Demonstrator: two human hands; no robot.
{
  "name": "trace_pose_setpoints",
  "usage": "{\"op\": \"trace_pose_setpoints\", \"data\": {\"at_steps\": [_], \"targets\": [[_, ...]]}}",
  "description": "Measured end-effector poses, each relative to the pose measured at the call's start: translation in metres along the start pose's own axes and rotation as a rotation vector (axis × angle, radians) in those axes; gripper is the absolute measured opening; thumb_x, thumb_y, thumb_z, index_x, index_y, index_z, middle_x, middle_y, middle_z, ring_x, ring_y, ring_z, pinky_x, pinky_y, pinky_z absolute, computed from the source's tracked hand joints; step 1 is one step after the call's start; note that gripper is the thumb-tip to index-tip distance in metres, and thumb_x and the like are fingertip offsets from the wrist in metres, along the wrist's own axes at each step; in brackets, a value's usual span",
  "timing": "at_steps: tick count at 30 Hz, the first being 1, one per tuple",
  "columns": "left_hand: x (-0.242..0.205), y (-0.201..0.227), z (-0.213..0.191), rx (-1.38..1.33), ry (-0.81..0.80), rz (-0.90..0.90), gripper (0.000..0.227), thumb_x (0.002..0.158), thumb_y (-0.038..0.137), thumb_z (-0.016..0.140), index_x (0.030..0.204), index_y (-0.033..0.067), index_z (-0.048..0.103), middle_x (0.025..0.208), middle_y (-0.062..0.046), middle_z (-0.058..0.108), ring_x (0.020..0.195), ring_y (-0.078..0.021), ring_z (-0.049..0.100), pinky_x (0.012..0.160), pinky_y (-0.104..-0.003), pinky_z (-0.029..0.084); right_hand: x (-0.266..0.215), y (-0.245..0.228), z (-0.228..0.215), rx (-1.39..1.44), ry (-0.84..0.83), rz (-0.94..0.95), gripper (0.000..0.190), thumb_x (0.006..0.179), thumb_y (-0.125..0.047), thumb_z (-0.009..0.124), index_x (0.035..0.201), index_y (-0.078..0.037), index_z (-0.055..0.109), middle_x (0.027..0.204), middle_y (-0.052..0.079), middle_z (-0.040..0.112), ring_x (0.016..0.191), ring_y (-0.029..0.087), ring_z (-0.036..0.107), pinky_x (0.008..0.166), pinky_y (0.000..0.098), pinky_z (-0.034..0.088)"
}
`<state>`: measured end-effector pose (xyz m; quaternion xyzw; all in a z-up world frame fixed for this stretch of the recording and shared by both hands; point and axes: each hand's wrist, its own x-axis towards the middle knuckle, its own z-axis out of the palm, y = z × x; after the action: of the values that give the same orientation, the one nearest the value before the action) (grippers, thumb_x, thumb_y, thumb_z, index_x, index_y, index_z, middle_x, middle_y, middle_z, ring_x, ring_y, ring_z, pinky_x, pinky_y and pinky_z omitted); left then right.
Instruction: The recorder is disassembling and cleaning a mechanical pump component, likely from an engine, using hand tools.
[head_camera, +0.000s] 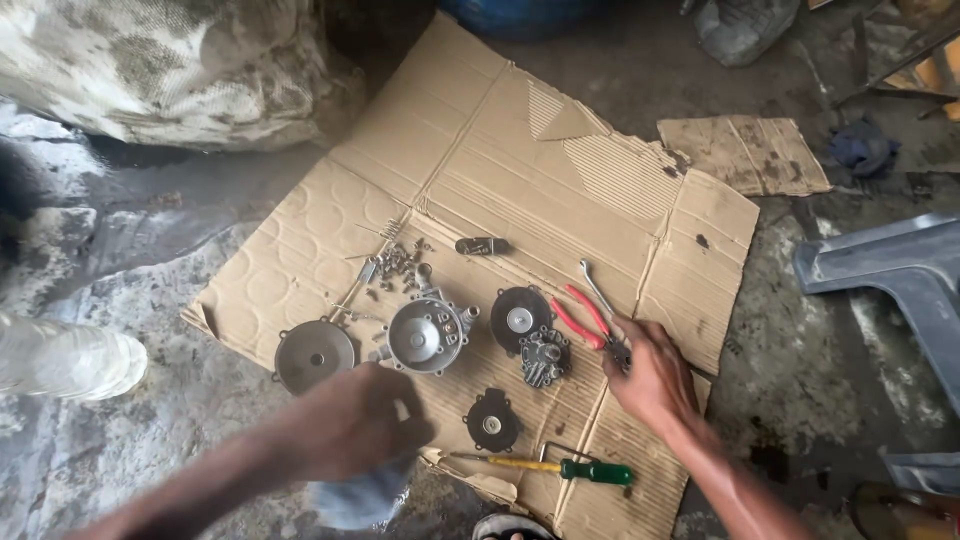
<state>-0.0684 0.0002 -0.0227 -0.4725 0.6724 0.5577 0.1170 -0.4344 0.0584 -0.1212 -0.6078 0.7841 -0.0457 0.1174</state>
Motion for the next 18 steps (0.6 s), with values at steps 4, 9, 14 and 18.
{"op": "trace_pose_setpoints", "data": {"at_steps": [4,9,14,18], "targets": [[0.018,-0.014,0.037,-0.807,0.162,-0.108,0.044,0.09,0.036,0.065,0.103,-0.0048,0.076,0.091,-0.021,0.081,0.082,-0.0291,0.074,0.076,-0.04,0.058,-0.051,0.005,0.042,0.819,-0.174,-0.04,0.02,0.09,-0.023,0.073,0.102,-0.007,0.079,0.133,0.003,0.072,0.104,0.018,0.074,0.07,0.033,0.065],[0.036,-0.027,0.127,-0.14,0.795,0.317,0.062,0.091,0.052,0.061,0.129,0.0032,0.055,0.098,-0.02,0.075,0.097,-0.0309,0.074,0.082,-0.043,0.056,-0.06,-0.017,0.046,0.836,-0.463,-0.156,0.021,0.094,-0.022,0.071,0.105,-0.006,0.077,0.126,0.007,0.074,0.104,0.02,0.074,0.077,0.0359,0.062],[0.02,-0.05,0.119,0.192,0.142,0.286,0.062,0.097,0.032,0.062,0.147,0.0015,0.041,0.103,-0.021,0.07,0.097,-0.0368,0.072,0.085,-0.046,0.059,-0.091,-0.062,0.052,0.877,-0.782,-0.237,0.021,0.099,-0.022,0.069,0.109,-0.004,0.075,0.117,0.011,0.077,0.104,0.021,0.074,0.087,0.0396,0.06],[0.035,-0.118,0.156,0.321,0.053,0.051,0.039,0.096,0.032,0.062,0.132,0.0186,0.059,0.1,-0.013,0.074,0.095,-0.0284,0.075,0.084,-0.045,0.06,-0.11,-0.07,0.043,0.819,-0.942,-0.206,0.022,0.1,-0.022,0.067,0.114,-0.007,0.074,0.113,0.01,0.08,0.106,0.021,0.073,0.095,0.041,0.059]]}}
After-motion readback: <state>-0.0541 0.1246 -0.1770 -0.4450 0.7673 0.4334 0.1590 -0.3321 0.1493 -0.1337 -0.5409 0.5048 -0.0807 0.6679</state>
